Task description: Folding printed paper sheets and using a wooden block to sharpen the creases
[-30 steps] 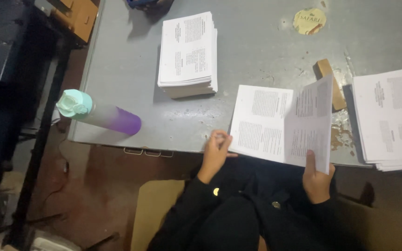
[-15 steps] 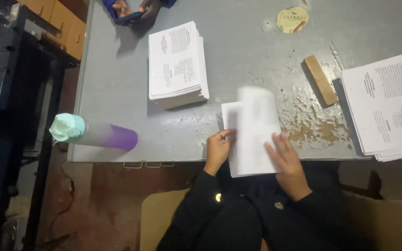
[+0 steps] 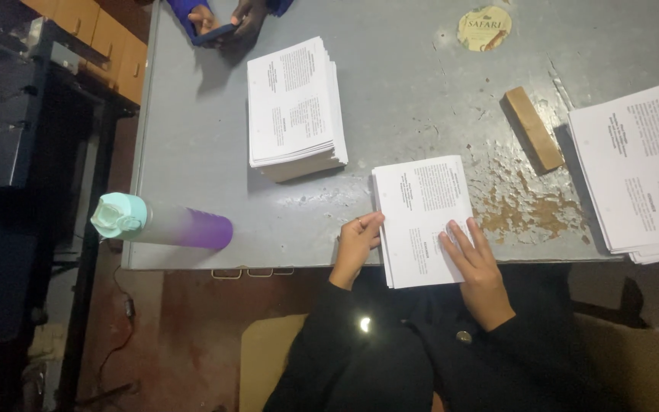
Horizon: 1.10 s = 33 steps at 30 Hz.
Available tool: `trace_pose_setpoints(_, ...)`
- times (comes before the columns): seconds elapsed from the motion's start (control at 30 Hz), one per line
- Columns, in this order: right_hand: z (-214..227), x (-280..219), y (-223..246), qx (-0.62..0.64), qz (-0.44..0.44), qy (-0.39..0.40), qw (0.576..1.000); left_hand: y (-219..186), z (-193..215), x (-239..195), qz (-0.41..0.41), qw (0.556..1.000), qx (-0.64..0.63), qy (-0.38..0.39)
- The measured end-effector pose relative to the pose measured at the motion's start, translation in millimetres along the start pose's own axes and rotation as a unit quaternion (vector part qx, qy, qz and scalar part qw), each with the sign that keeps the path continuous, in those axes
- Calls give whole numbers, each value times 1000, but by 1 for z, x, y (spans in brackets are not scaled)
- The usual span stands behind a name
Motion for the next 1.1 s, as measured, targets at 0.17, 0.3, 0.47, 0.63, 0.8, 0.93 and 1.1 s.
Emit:
trace_pose_setpoints(0.17,1,2,4,-28,6,17,999,4,9,2,-16,996,82,-42)
trace_pose_setpoints(0.3,1,3,1,-34,45,73,996,18,17,8,-23,988,127,-84)
trace_pose_setpoints(0.47,36,16,-17,156,-114,197,961,24,19,9,-15,988,130,-82)
trace_pose_setpoints(0.63,74,29,-39,254,-267,47,928,13,13,7,-23,992,100,-77)
trace_pose_setpoints(0.8,49,32,-59,322,-355,64,875,17,10,9,-21,996,58,-65)
trace_pose_setpoints(0.93,41,46,-43,287,-360,85,884,9,6,0,-15,998,17,-58)
trace_pose_setpoints(1.1,33,48,-32,277,-406,83,867,-7,4,-13,-16,998,-18,-66)
Point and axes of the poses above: each hand's wrist, its own x-axis towards the middle knuckle, its own z-axis out of the back of the hand, y = z × x, the point moved 8 cm from there along x, towards the middle knuckle, and after that the axes turned 12 degrees about -z, right-handed, at the moved point
